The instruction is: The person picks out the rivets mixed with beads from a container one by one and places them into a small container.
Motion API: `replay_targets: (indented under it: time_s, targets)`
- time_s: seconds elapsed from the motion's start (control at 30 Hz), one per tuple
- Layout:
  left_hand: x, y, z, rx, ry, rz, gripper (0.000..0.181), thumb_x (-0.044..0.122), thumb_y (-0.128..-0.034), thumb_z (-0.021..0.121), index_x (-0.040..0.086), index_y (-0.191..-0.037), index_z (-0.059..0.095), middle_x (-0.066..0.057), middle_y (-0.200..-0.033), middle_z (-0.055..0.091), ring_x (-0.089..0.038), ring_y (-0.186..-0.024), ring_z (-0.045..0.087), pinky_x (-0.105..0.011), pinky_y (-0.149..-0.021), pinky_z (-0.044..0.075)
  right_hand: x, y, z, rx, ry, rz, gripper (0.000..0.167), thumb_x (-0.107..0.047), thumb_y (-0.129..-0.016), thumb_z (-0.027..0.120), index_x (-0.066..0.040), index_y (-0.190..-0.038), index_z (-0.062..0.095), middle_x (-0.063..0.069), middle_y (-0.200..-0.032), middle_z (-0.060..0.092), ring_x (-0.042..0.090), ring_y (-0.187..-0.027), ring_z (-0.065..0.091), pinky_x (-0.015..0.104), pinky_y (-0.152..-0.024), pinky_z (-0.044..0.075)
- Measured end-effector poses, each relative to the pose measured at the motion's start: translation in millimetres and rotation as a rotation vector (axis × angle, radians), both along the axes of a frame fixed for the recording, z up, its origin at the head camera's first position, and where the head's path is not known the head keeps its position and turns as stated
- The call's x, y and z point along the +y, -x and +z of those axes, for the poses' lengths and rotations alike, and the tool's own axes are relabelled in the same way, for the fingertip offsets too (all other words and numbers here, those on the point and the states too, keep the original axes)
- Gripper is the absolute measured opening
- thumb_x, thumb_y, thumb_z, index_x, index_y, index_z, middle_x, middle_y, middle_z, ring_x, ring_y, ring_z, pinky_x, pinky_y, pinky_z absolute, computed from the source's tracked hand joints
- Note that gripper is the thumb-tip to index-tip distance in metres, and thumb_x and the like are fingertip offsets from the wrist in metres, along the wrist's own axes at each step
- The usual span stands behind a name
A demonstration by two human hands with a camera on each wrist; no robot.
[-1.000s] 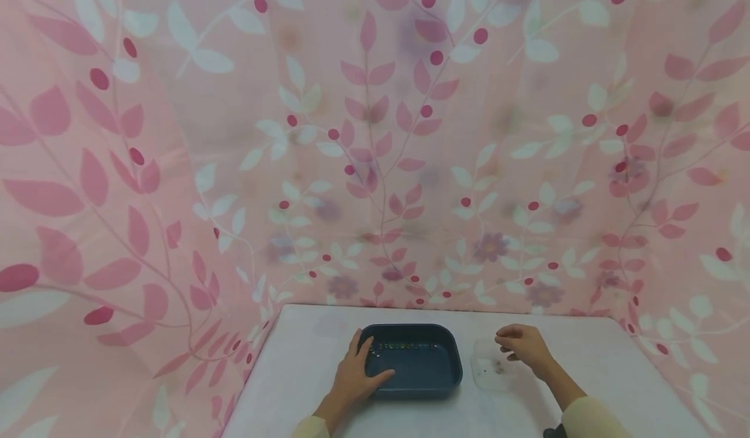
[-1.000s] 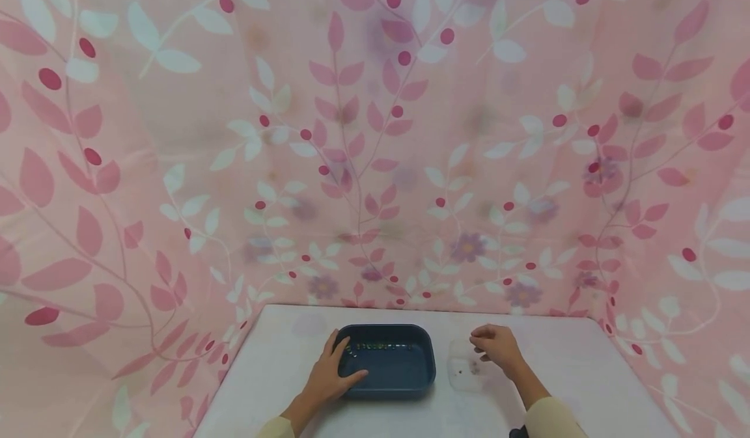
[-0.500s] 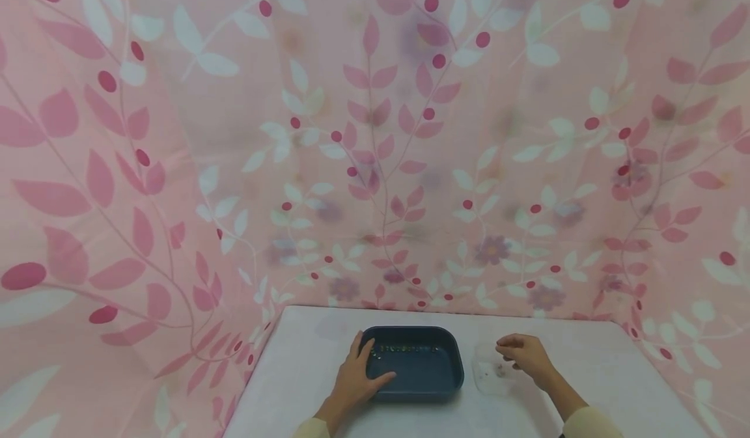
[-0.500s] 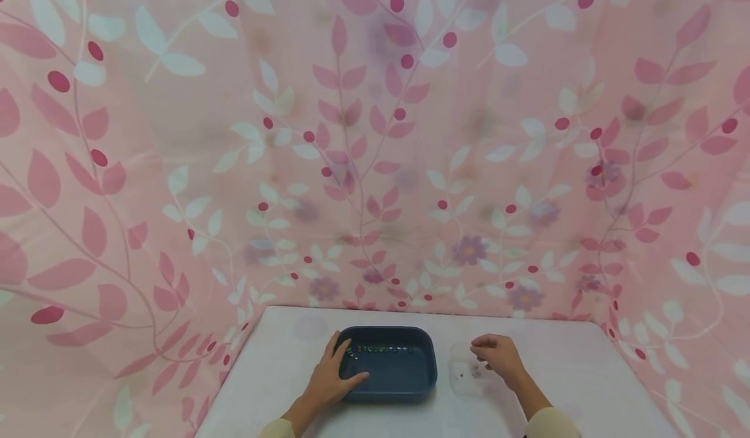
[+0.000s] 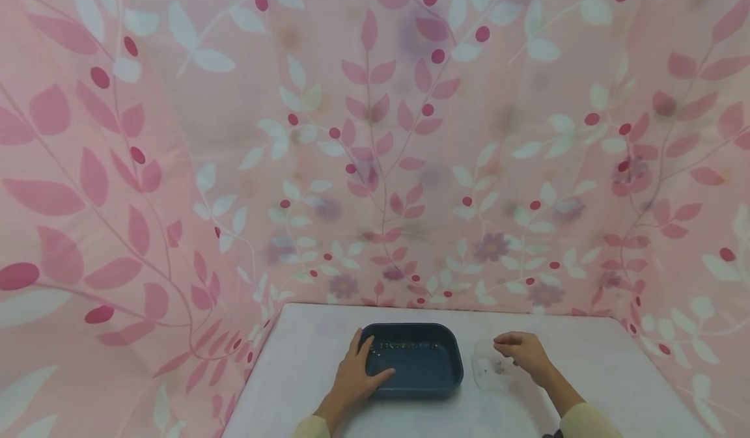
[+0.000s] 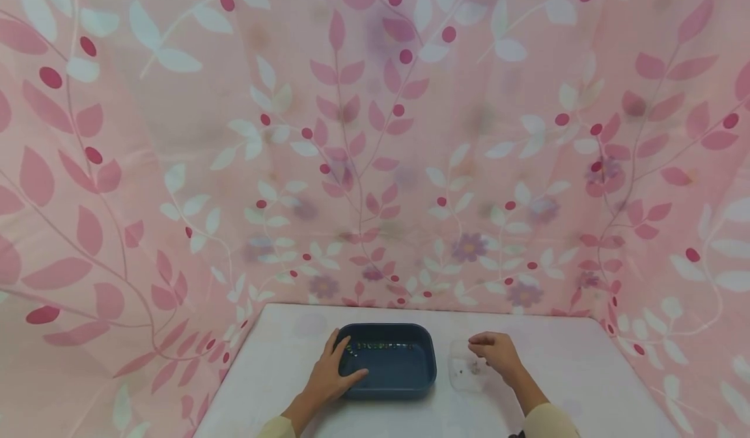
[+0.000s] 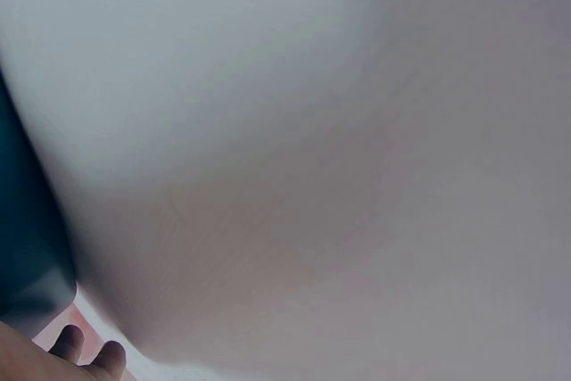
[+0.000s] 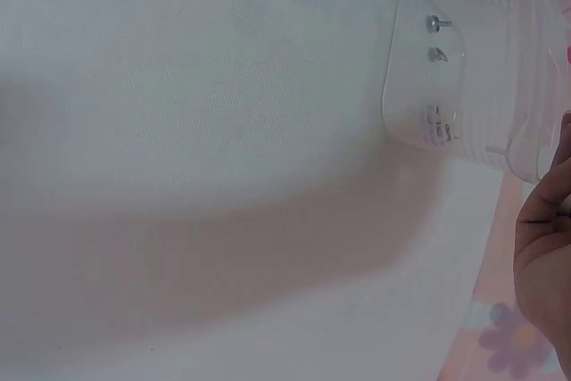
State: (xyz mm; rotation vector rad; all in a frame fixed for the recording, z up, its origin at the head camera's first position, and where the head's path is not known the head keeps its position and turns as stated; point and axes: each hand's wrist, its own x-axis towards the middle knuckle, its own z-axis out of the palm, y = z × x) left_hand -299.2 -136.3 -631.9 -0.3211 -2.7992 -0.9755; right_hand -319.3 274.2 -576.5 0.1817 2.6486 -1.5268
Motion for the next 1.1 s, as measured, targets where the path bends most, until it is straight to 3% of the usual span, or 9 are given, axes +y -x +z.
replay_targets:
  time_s: [0.13, 0.3, 0.77, 1.0, 1.1]
  targets:
    - [0.4, -0.3, -4.7, 0.034, 0.008, 0.001, 0.091, 0.062, -0.0784, 0.073, 0.01, -0.147, 0.044, -0.02, -0.16, 0.024, -0.045, -0.13, 0.049, -0.064, -0.089, 0.047, 1.3, 1.6, -1.8, -0.028, -0.015, 0.006, 0.031, -0.022, -0.089, 0.072, -0.001, -0.112, 0.071, 0.008, -0.1, 0.074, 0.025, -0.092, 0.066, 0.037, -0.072, 0.052]
    - [0.4, -1.2, -10.2, 0.029, 0.001, 0.006, 0.094, 0.067, -0.077, 0.071, 0.012, -0.148, 0.044, -0.018, -0.161, 0.024, -0.044, -0.13, 0.05, -0.063, -0.09, 0.047, 2.0, 1.3, -6.2, -0.045, -0.043, 0.009, 0.029, -0.022, -0.089, 0.072, -0.002, -0.111, 0.072, 0.008, -0.101, 0.074, 0.019, -0.09, 0.064, 0.04, -0.075, 0.053]
    - [1.1, -2.0, -3.3, 0.055, 0.017, 0.004, 0.09, 0.062, -0.08, 0.072, 0.01, -0.148, 0.043, -0.019, -0.16, 0.024, -0.046, -0.124, 0.053, -0.064, -0.085, 0.048, -0.8, 0.9, -0.3, -0.034, -0.043, 0.02, 0.03, -0.021, -0.089, 0.072, 0.0, -0.11, 0.072, 0.008, -0.1, 0.074, 0.021, -0.091, 0.065, 0.044, -0.077, 0.053]
    - [0.1, 2.1, -3.8, -0.012, -0.014, 0.01, 0.092, 0.066, -0.078, 0.071, 0.015, -0.149, 0.042, -0.014, -0.164, 0.019, -0.043, -0.133, 0.048, -0.065, -0.094, 0.044, -1.2, 3.2, 1.7, -0.023, -0.051, 0.019, 0.029, -0.021, -0.089, 0.072, -0.001, -0.109, 0.072, 0.008, -0.1, 0.074, 0.02, -0.091, 0.065, 0.044, -0.077, 0.053]
    - [-0.8, 4.1, -6.6, -0.011, -0.012, 0.007, 0.093, 0.067, -0.077, 0.071, 0.016, -0.149, 0.043, -0.013, -0.164, 0.018, -0.043, -0.132, 0.048, -0.064, -0.094, 0.045, -1.2, 3.1, 1.0, -0.027, -0.05, 0.019, 0.029, -0.021, -0.09, 0.071, -0.001, -0.11, 0.072, 0.007, -0.1, 0.074, 0.02, -0.091, 0.064, 0.043, -0.077, 0.053]
